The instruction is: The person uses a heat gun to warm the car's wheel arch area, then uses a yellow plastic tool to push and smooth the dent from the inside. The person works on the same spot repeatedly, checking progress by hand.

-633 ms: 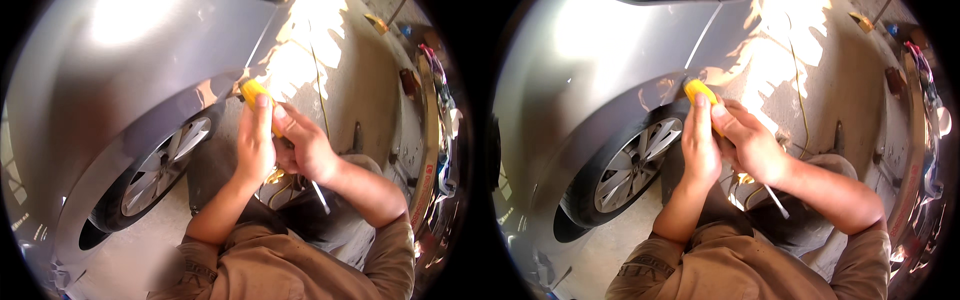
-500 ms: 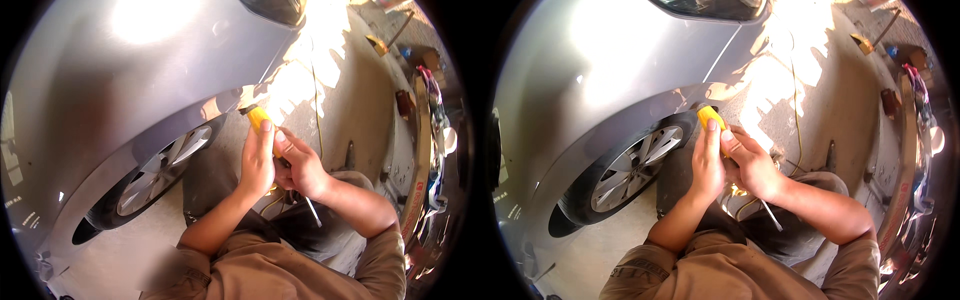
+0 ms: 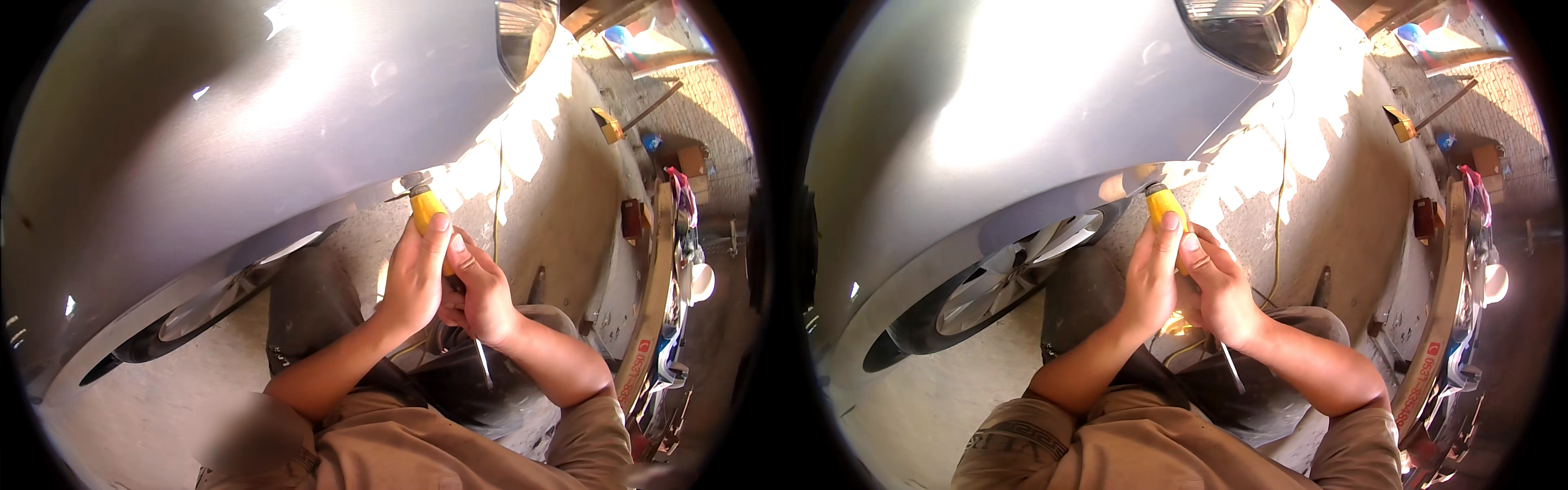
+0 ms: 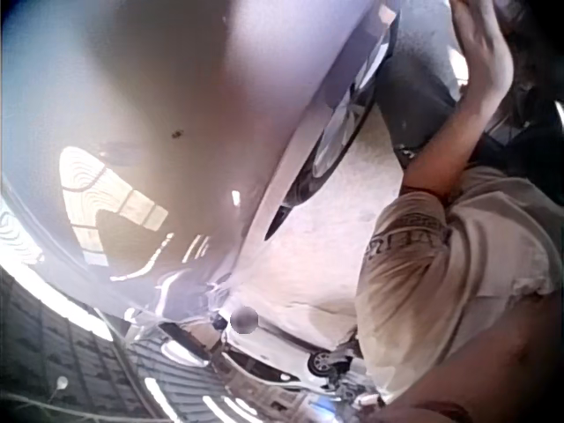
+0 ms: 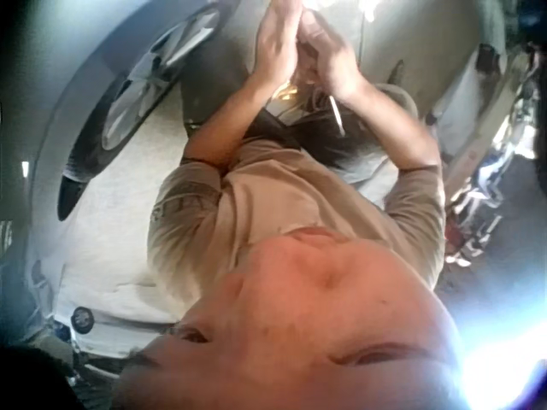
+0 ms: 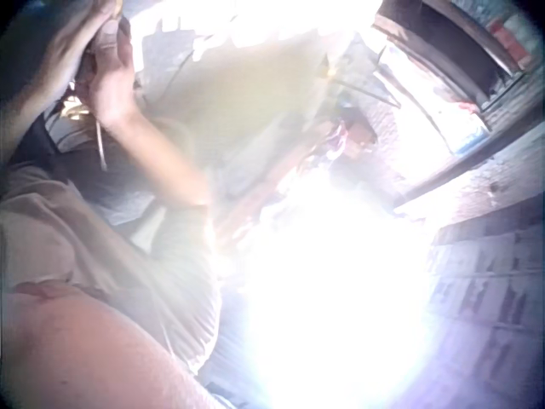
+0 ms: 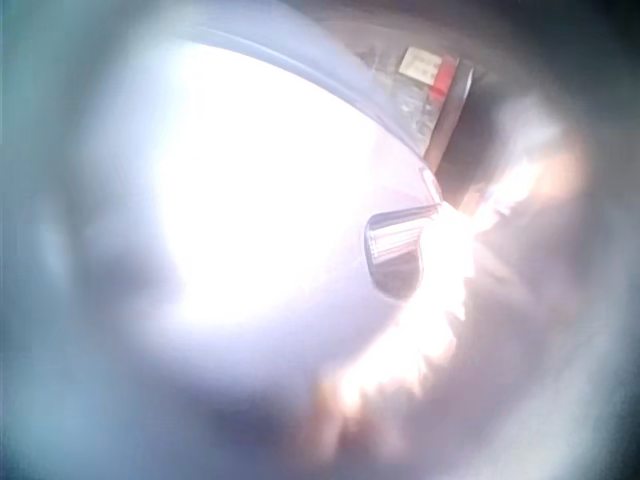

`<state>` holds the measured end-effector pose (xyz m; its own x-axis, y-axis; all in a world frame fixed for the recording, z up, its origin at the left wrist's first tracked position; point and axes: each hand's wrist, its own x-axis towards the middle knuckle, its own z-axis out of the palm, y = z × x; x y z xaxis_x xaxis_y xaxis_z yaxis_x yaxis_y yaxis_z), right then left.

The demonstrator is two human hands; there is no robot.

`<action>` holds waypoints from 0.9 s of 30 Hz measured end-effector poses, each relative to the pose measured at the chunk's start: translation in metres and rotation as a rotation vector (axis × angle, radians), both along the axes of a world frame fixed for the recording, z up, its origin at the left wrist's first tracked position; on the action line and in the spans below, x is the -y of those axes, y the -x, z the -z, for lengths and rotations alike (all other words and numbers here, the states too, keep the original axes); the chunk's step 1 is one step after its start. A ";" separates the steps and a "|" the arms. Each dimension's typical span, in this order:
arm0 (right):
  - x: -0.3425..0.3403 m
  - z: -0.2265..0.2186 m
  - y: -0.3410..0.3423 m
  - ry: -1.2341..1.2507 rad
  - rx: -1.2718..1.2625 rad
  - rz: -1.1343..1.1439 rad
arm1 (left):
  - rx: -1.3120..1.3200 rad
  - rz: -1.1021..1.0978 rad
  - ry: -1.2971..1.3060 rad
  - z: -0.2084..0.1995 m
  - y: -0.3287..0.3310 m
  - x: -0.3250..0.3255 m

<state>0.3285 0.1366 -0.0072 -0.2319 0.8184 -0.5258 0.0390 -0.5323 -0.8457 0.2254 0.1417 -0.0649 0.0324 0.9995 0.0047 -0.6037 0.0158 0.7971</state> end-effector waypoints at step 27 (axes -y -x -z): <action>0.008 0.004 0.008 0.040 -0.011 0.009 | -0.033 -0.014 0.018 0.009 0.007 0.006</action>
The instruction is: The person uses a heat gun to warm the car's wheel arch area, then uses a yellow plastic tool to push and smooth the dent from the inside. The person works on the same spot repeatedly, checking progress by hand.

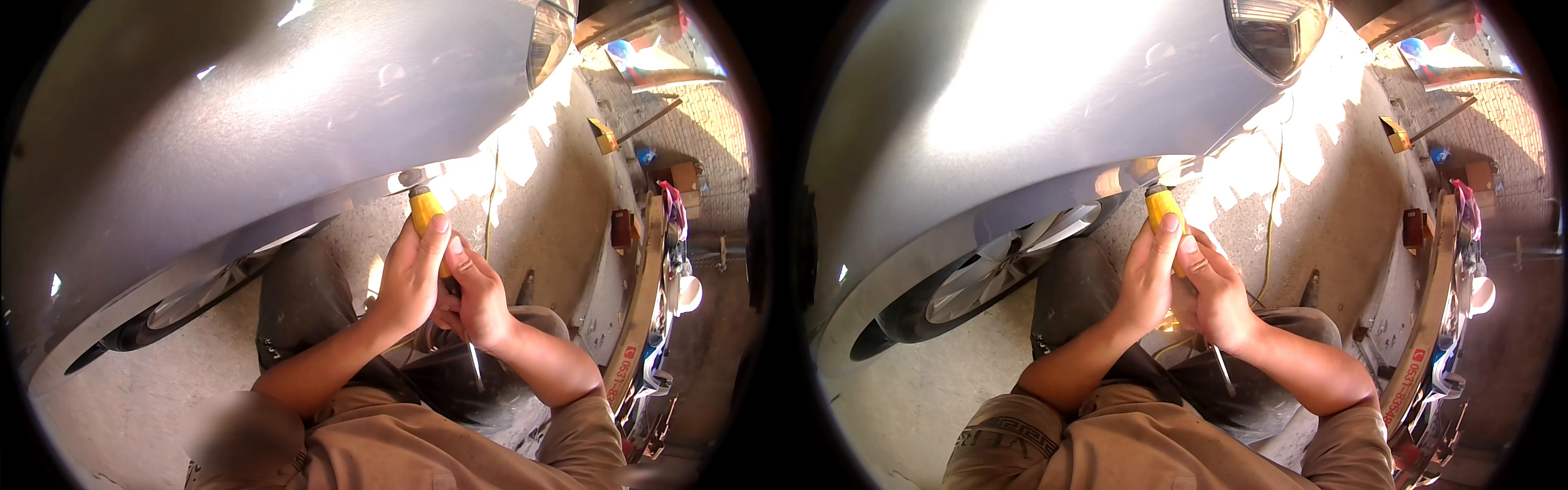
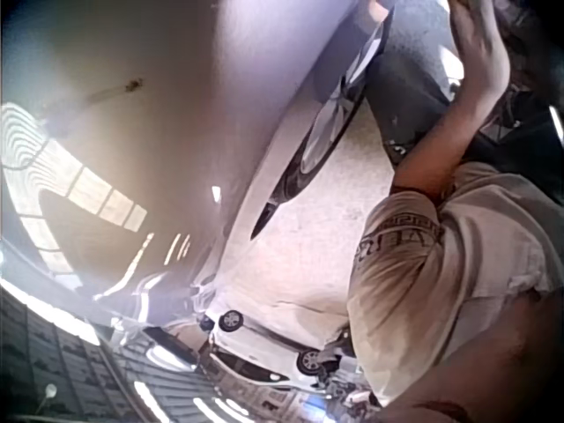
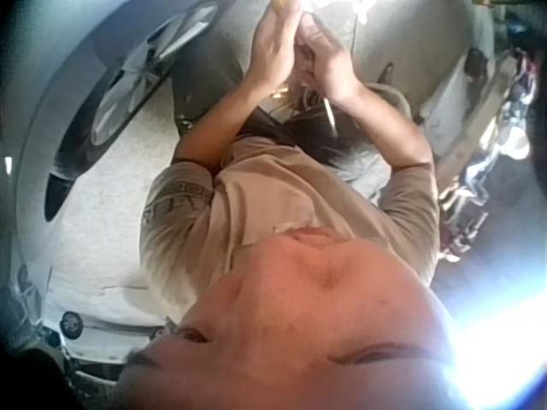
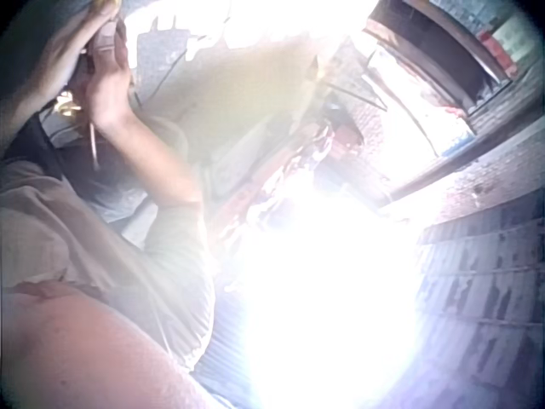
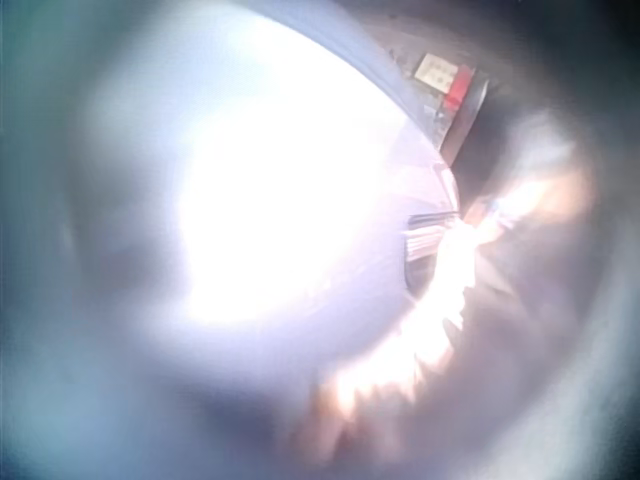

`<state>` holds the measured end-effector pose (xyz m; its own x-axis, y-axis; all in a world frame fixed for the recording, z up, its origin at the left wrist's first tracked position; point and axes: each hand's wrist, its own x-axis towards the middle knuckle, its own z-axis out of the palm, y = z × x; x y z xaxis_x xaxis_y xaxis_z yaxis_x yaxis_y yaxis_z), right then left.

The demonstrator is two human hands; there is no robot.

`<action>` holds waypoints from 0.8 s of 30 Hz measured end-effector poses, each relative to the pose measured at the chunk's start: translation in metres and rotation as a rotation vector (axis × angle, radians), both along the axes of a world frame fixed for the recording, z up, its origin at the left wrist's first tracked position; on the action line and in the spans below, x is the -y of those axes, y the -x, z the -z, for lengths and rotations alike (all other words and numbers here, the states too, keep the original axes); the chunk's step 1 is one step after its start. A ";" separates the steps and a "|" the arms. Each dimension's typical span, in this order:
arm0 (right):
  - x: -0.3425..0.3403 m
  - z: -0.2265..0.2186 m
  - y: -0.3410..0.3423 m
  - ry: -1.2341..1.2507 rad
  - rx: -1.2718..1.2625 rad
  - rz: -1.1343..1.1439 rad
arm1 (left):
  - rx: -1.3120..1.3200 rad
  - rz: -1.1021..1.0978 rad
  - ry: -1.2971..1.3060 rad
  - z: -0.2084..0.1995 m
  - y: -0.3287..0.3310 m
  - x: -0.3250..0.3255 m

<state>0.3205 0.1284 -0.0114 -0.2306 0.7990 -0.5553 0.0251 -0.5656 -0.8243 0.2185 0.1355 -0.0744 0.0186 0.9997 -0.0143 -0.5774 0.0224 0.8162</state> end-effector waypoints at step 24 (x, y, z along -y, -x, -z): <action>-0.003 -0.007 0.011 0.030 -0.163 0.056 | 0.003 0.041 0.011 -0.010 0.010 -0.001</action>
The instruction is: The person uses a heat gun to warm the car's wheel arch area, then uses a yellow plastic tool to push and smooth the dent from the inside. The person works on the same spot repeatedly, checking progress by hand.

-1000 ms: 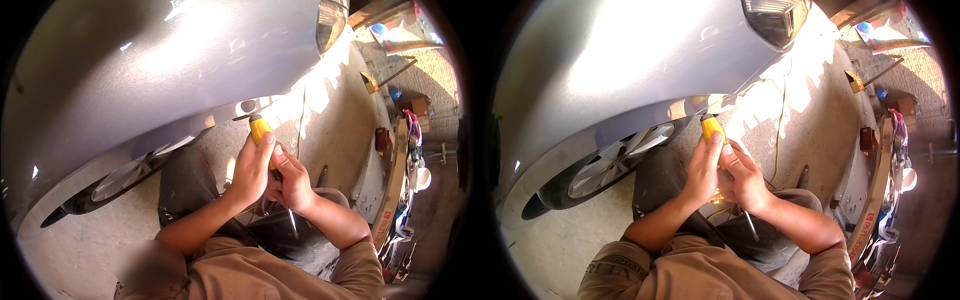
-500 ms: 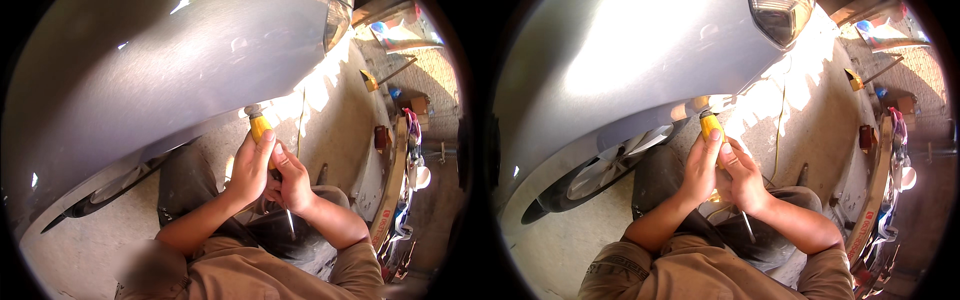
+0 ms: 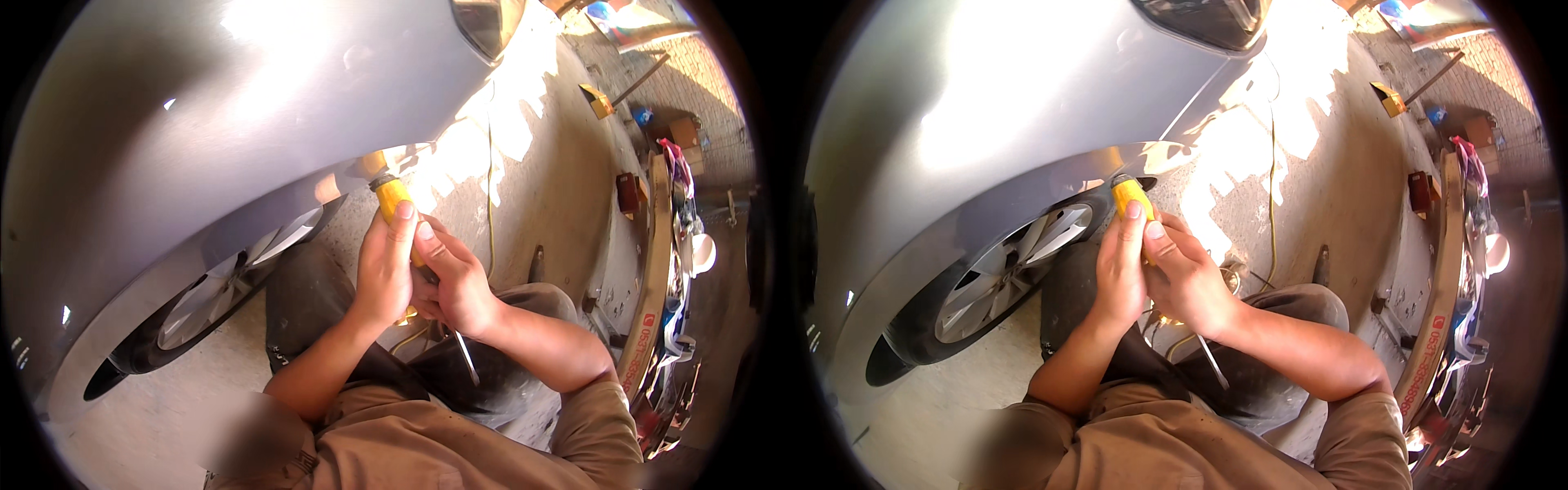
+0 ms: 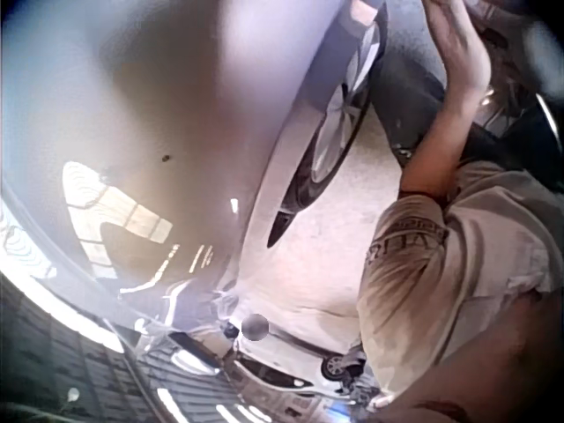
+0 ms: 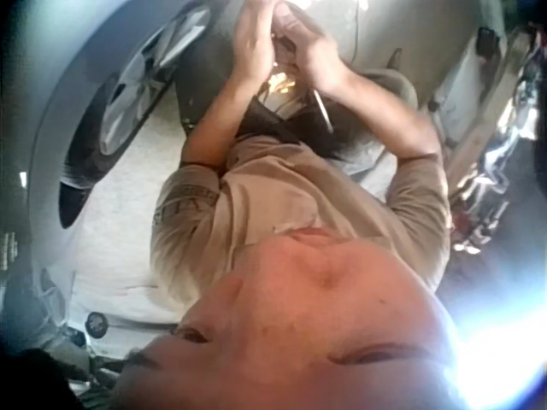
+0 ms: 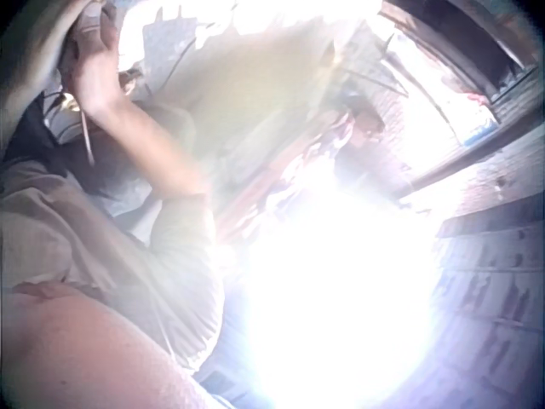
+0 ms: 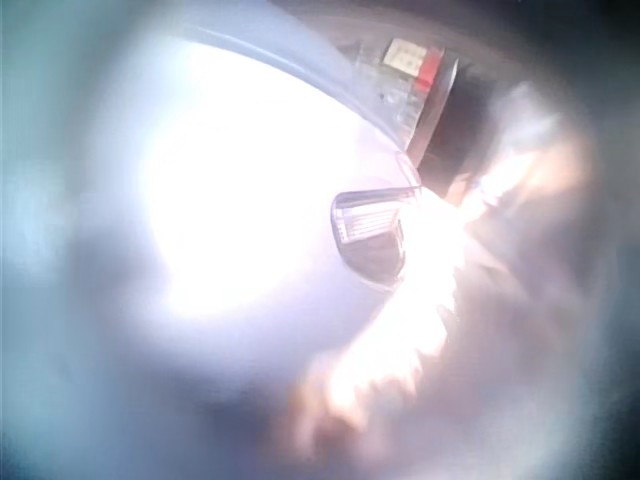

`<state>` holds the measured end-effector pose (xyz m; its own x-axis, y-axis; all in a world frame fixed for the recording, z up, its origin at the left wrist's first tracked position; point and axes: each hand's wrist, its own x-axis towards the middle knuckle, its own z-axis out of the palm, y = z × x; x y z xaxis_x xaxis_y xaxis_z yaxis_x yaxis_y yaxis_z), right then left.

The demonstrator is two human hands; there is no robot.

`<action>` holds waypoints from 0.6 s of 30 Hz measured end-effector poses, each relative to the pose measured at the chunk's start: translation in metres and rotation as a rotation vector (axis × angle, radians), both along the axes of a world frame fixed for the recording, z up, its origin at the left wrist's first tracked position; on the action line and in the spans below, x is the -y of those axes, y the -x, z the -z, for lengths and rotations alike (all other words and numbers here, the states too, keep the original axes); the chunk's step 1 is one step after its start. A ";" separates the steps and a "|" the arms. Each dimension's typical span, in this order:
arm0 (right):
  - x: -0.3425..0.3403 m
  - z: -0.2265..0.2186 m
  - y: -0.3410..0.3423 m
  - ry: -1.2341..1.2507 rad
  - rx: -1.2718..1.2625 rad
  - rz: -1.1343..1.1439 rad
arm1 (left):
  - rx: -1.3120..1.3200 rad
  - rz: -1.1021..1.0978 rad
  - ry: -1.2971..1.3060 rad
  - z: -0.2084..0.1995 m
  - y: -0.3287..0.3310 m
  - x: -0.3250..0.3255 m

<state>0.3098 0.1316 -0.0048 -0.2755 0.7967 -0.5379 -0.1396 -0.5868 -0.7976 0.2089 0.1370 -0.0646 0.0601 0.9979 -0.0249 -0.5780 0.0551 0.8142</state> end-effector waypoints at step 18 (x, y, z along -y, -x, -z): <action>0.003 0.039 0.001 -0.392 0.035 0.020 | 0.065 0.032 0.088 0.009 -0.001 -0.002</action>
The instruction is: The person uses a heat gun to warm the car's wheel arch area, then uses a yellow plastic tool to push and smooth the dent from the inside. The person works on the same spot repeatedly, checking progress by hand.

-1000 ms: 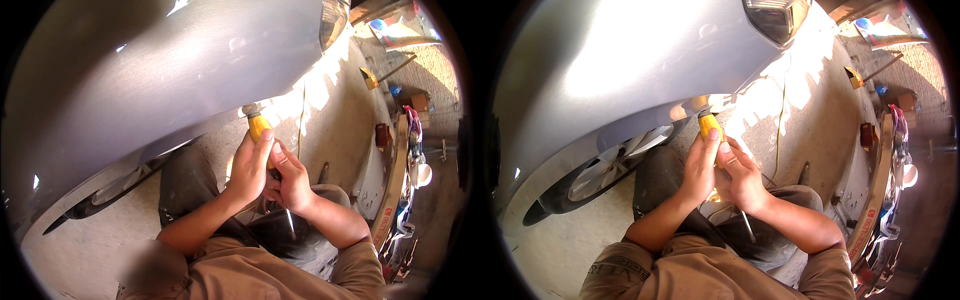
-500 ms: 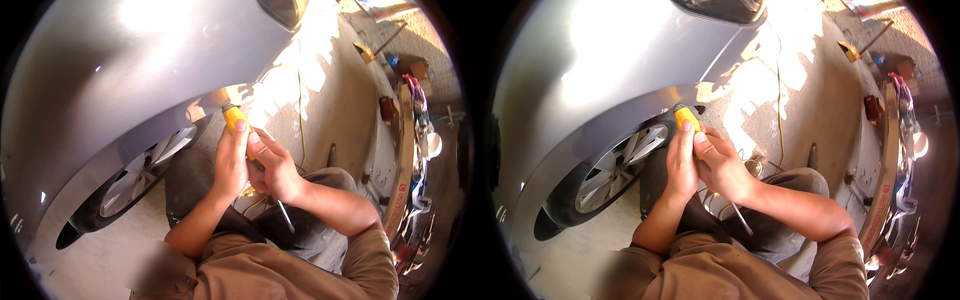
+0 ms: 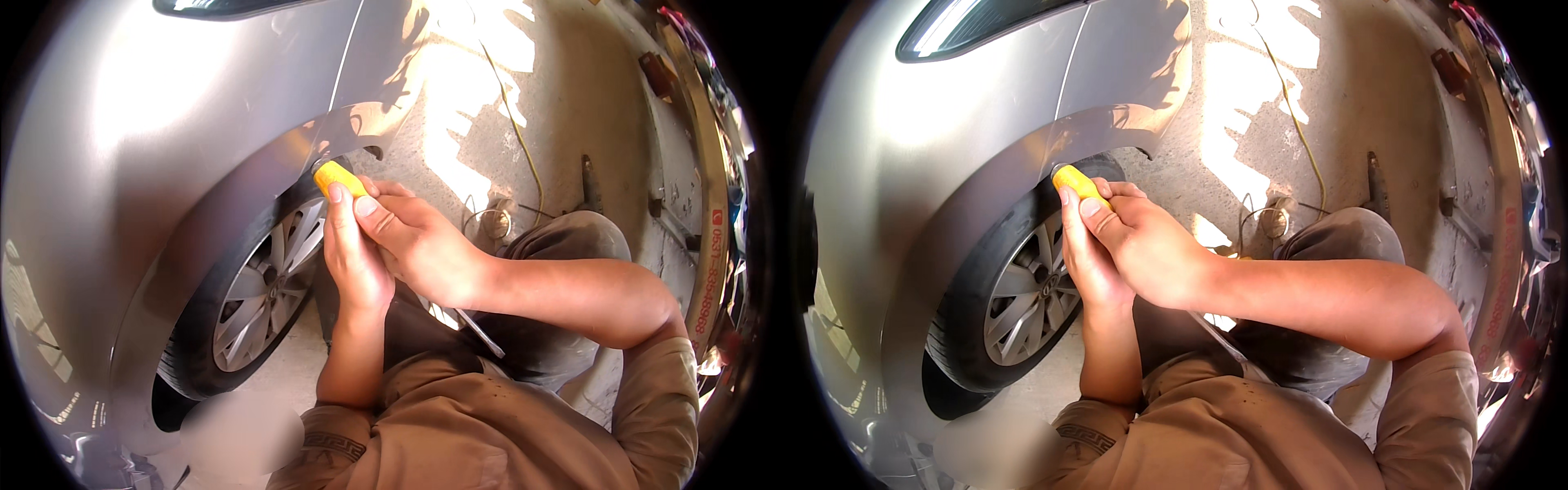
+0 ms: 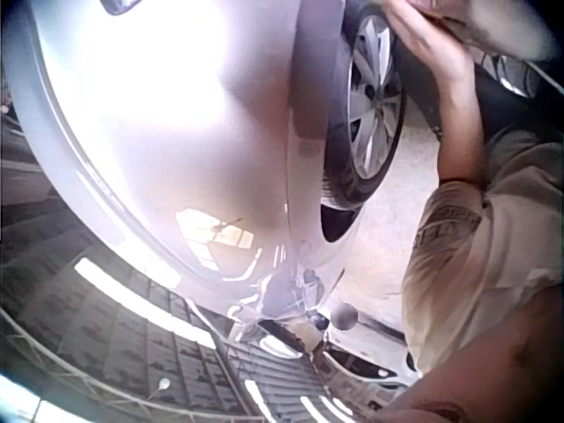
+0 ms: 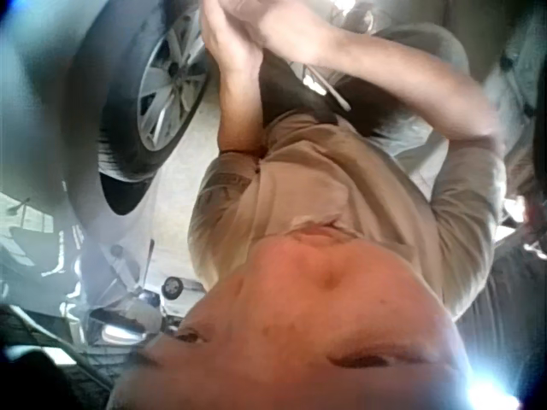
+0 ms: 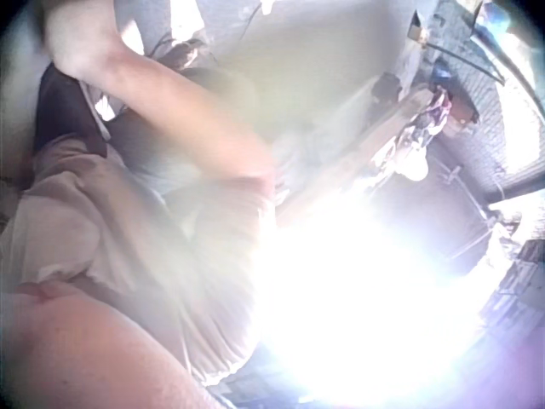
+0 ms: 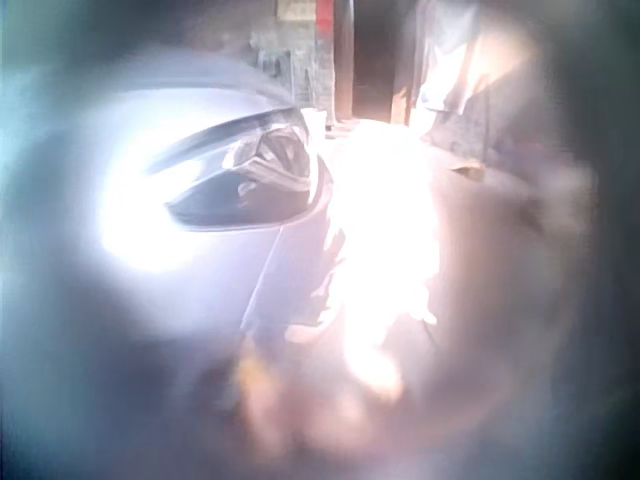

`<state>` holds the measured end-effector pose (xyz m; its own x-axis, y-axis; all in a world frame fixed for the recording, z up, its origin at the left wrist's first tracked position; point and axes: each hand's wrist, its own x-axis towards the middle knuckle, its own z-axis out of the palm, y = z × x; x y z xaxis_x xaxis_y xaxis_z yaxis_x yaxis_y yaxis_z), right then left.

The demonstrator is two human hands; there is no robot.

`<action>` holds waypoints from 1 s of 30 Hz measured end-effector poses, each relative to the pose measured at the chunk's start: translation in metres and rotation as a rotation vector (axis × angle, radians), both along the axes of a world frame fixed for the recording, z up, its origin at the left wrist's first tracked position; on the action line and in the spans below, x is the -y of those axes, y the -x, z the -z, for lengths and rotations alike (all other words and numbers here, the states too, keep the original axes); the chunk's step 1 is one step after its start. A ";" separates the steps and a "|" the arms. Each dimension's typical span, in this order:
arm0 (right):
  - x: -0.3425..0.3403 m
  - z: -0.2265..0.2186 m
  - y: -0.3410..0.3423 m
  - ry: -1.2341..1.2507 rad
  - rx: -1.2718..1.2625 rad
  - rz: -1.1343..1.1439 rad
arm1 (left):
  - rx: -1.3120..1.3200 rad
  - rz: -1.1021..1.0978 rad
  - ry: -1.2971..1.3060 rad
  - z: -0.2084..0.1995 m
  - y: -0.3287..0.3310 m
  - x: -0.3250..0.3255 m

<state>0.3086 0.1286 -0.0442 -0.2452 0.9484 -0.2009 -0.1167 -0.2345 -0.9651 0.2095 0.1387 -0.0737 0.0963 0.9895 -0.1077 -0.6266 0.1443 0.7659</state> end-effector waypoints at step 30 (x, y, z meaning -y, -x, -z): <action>0.004 0.000 0.008 -0.071 -0.013 0.057 | 0.097 0.047 -0.012 -0.004 0.008 0.001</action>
